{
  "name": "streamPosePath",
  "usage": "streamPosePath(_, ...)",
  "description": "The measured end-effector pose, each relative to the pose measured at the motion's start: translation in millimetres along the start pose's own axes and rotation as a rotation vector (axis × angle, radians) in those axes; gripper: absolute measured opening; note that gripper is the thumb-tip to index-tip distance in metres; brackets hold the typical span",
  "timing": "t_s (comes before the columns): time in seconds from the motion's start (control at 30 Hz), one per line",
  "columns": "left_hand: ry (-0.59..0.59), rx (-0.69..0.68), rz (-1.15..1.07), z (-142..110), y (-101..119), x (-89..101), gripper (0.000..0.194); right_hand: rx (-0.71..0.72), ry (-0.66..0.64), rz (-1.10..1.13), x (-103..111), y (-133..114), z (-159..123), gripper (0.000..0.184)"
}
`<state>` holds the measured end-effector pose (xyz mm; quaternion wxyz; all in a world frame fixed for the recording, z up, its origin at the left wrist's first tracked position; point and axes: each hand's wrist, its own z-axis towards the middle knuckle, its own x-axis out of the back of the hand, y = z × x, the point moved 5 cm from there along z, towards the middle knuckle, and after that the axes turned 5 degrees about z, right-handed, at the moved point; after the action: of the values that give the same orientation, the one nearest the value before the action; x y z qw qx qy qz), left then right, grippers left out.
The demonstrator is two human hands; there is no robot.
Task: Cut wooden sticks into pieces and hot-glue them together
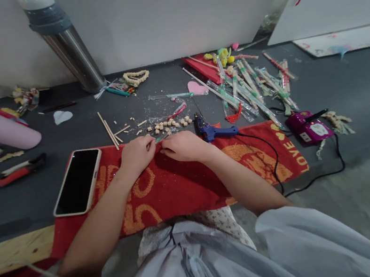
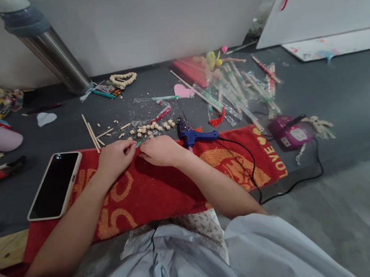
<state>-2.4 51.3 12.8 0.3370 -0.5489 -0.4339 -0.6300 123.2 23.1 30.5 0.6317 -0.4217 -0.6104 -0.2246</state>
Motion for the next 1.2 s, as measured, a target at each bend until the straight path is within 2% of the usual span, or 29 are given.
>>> streamPosePath(0.1,0.005,-0.010,0.003,-0.1,0.3,0.2,0.038,-0.067,0.035,-0.006,16.8,16.3,-9.8,0.032)
streamPosePath(0.2,0.016,-0.011,-0.012,-0.2,-0.3,-0.3,0.038,-0.313,0.122,-0.032,39.5,49.3,-30.1,0.026)
streamPosePath(0.27,0.023,-0.007,-0.019,0.0,-0.7,-0.7,0.038,-0.481,0.132,-0.066,48.5,71.0,-47.2,0.026)
streamPosePath(0.43,-0.002,0.004,-0.015,1.0,-0.5,-0.6,0.039,-0.656,0.023,-0.138,42.4,101.1,-81.7,0.030)
streamPosePath(0.63,-0.003,0.001,-0.023,1.8,-1.2,0.3,0.039,-0.572,0.055,-0.153,26.1,103.9,-97.9,0.030)
streamPosePath(0.87,-0.006,0.019,-0.013,2.5,-1.3,0.6,0.040,-0.499,0.099,-0.284,19.6,98.5,-103.6,0.027)
streamPosePath(1.1,0.006,0.022,0.015,3.7,-0.9,0.9,0.039,-0.604,0.179,-0.296,23.4,132.0,-115.6,0.033)
streamPosePath(1.2,0.004,0.017,0.014,2.6,0.3,1.8,0.041,-0.594,0.203,-0.237,27.7,144.9,-126.0,0.036)
